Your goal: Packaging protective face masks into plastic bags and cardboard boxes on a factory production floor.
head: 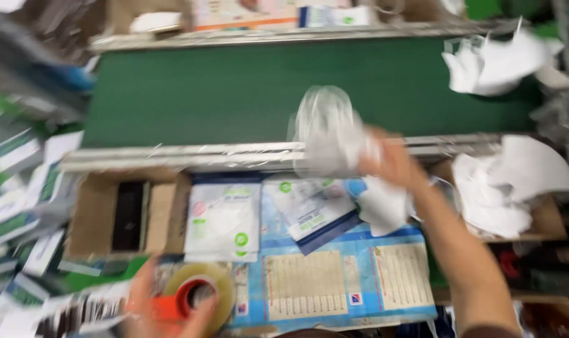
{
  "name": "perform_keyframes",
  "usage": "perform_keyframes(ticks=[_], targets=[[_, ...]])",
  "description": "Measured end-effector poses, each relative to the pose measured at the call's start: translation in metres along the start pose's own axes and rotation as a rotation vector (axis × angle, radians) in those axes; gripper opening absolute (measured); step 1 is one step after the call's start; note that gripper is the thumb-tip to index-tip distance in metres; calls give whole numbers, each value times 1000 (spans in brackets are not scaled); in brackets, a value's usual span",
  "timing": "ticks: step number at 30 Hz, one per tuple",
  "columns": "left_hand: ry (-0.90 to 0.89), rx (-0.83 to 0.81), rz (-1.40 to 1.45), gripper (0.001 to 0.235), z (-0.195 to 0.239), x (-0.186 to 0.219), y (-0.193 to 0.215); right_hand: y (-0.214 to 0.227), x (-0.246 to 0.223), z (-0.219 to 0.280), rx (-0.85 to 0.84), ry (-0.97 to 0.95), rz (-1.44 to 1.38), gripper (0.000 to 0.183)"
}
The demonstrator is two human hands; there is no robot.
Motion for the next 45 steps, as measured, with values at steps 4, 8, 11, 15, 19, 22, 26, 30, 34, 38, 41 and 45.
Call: perform_keyframes(ticks=[4, 8, 11, 15, 19, 22, 26, 30, 34, 38, 41, 45], targets=[[21, -114, 177, 67, -52, 71, -136, -106, -115, 99, -349, -312, -230, 56], [127, -367, 284, 27, -51, 86, -162, -118, -165, 128, -208, -483, -510, 81], [55, -401, 154, 23, -30, 27, -202, -153, -152, 140, -147, -524, -445, 96], [31, -447, 173, 31, -29, 42, -200, -170, -112, 196, -142, -538, -312, 74], [334, -735, 726, 73, -36, 86, -160, -156, -98, 217, -126, -403, -226, 59], [252, -927, 624, 82, -21, 87, -170, -142, -97, 218, -116, -245, -167, 60], [-167, -643, -186, 43, -14, 55, -211, -145, -120, 191, -128, -45, -20, 82], [-358, -299, -147, 41, -16, 38, -221, -153, -93, 212, -93, 25, 30, 88], [36, -567, 117, 39, -22, -1, -239, -144, -48, 242, -167, -500, -431, 74], [567, -941, 713, 57, -21, 59, -211, -128, -53, 237, -211, -527, -449, 68], [643, -1039, 999, 74, -15, 106, -200, -120, -68, 212, -222, -381, -341, 62], [488, -798, 217, 58, -8, 100, -208, -143, -63, 207, -232, -233, -213, 57]])
Point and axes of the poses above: each hand's wrist, its own z-axis away from the middle knuckle, its own y-axis out of the back of the hand, x = y × z, the point moved 5 cm from there along -z, towards the middle knuckle, and after that the axes turned 10 degrees about y, right-handed, at the moved point
